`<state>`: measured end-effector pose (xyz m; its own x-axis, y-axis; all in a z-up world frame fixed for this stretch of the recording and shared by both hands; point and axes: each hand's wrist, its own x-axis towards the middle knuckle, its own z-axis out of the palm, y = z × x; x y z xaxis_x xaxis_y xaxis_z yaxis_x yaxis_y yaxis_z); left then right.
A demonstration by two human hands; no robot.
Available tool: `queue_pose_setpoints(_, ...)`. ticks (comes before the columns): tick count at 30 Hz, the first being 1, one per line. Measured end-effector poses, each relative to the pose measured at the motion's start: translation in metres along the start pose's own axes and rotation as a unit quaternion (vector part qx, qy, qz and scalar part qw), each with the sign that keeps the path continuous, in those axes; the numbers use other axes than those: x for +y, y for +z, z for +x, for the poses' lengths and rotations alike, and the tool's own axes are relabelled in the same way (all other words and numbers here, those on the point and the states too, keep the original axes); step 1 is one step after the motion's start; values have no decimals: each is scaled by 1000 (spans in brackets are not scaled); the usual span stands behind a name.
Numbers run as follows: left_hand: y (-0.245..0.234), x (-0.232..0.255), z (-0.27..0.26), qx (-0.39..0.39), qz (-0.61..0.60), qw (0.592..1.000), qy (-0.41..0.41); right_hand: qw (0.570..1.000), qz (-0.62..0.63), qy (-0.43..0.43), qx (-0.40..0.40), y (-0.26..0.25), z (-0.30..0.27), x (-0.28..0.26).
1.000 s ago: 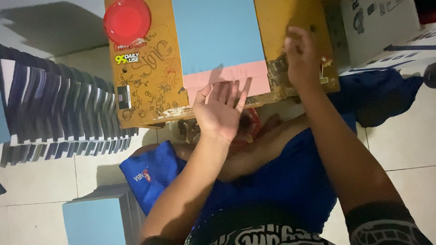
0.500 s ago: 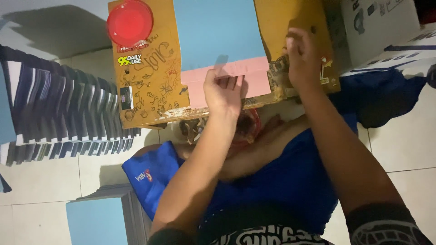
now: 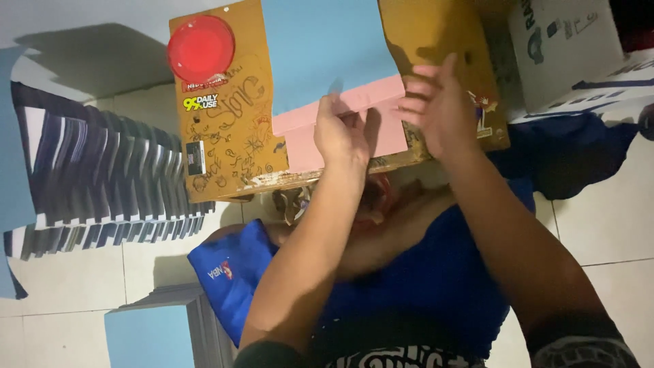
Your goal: Manually binding a stack of papers by applying glue to the spine with a brush and attaching a cardstock cover.
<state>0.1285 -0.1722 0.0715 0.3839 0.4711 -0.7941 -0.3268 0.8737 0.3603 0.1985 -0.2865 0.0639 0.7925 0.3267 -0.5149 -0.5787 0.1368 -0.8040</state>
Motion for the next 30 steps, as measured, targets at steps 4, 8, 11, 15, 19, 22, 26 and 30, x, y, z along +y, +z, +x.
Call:
queue_pose_setpoints(4, -5, -1, 23, 20, 4, 1000, 12, 993, 83, 83, -17, 18, 5, -8)
queue_pose_setpoints(8, -4, 7, 26, -10, -9, 998, 57, 978, 170, 115, -32, 31, 9, -7)
queue_pose_setpoints(11, -5, 23, 8, -15, -1, 996, 91, 976, 184, 116, -18, 42, 14, -11)
queue_pose_setpoints(15, -27, 42, -10, -46, 11, 995, 86, 988, 104, 106, -38, 37, 37, -7)
queue_pose_setpoints(19, -56, 66, -56, -73, 54, 993, 76, 967, 239, 89, -23, 45, 37, -2)
queue_pose_setpoints(22, -87, 82, -72, -197, 81, 972, 100, 974, 204, 99, -27, 51, 30, -3)
queue_pose_setpoints(26, -131, 107, -93, -156, 104, 974, 125, 989, 53, 126, -50, 59, 23, 0)
queue_pose_setpoints(30, -183, 129, -112, -152, 121, 974, 118, 985, -118, 109, -64, 71, 26, 30)
